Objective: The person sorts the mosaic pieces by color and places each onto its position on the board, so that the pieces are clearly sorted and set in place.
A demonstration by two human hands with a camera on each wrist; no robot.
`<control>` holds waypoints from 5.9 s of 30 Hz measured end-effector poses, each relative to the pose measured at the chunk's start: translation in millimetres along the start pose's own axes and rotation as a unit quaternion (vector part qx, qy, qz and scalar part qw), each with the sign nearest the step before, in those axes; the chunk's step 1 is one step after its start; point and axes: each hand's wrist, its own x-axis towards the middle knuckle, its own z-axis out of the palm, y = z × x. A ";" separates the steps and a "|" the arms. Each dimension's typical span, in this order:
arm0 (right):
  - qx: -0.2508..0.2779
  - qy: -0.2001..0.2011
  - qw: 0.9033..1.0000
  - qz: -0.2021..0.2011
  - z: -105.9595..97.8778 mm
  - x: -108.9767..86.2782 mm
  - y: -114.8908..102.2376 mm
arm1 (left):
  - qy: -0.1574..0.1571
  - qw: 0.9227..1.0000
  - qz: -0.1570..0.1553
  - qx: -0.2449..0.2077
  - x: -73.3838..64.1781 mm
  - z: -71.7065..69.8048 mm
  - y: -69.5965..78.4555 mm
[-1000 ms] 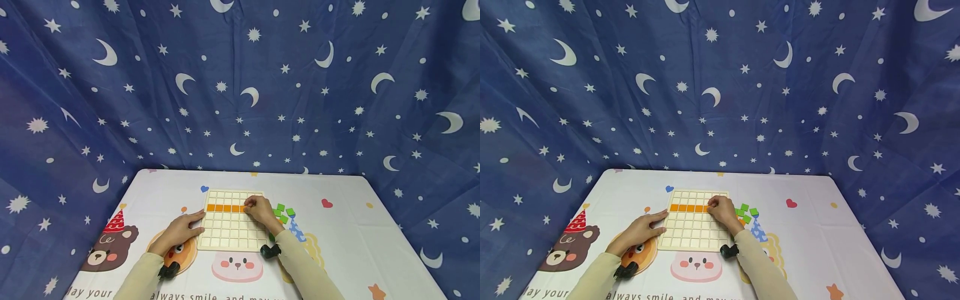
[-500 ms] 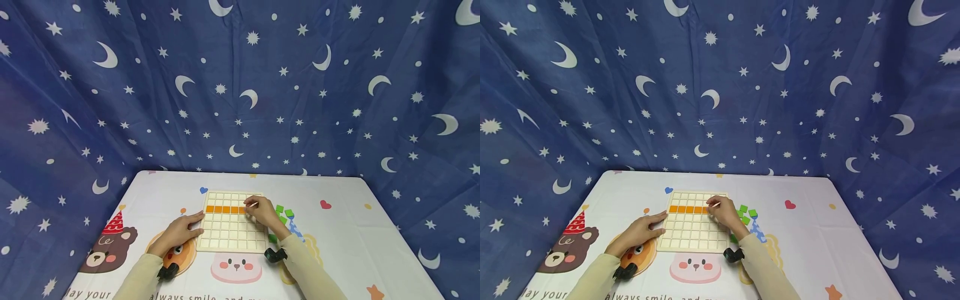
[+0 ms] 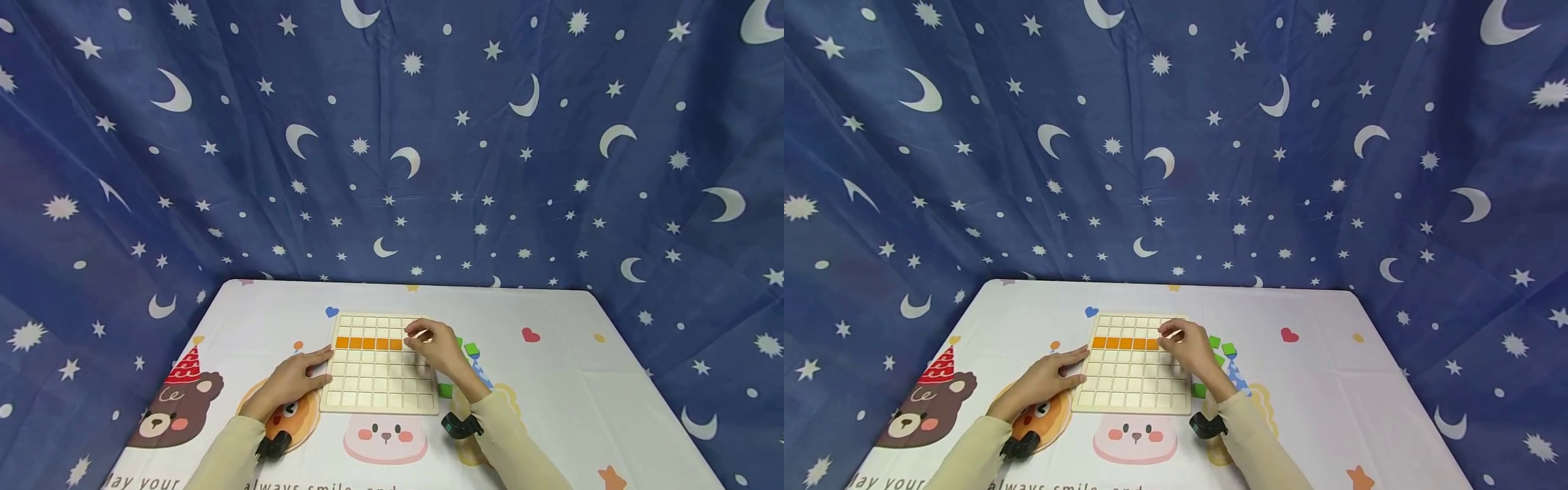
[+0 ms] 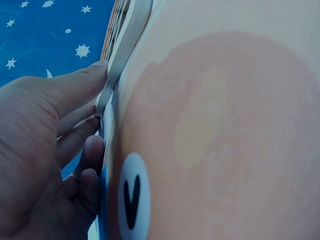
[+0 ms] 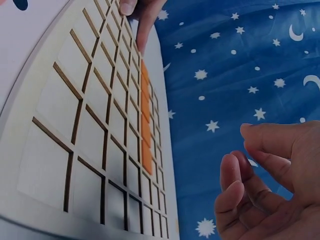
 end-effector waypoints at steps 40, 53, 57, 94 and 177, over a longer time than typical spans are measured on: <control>-0.068 0.047 0.995 0.059 -45.5 -38.1 57.4 | 0.006 1.000 0.000 0.002 0.0 0.6 -1.7; -0.100 0.053 0.989 0.093 -46.7 -47.7 70.4 | 0.000 1.000 0.001 0.001 1.3 0.8 -0.5; -0.104 0.051 0.989 0.095 -47.6 -49.2 72.5 | 0.000 1.000 0.000 -0.001 1.1 0.4 -0.4; -0.126 0.052 0.988 0.076 -36.7 -44.4 78.0 | -0.001 1.000 0.003 0.007 1.9 1.0 -0.6; -0.023 0.026 0.997 0.075 8.5 27.3 42.9 | -0.003 1.000 -0.008 0.008 0.5 0.3 0.0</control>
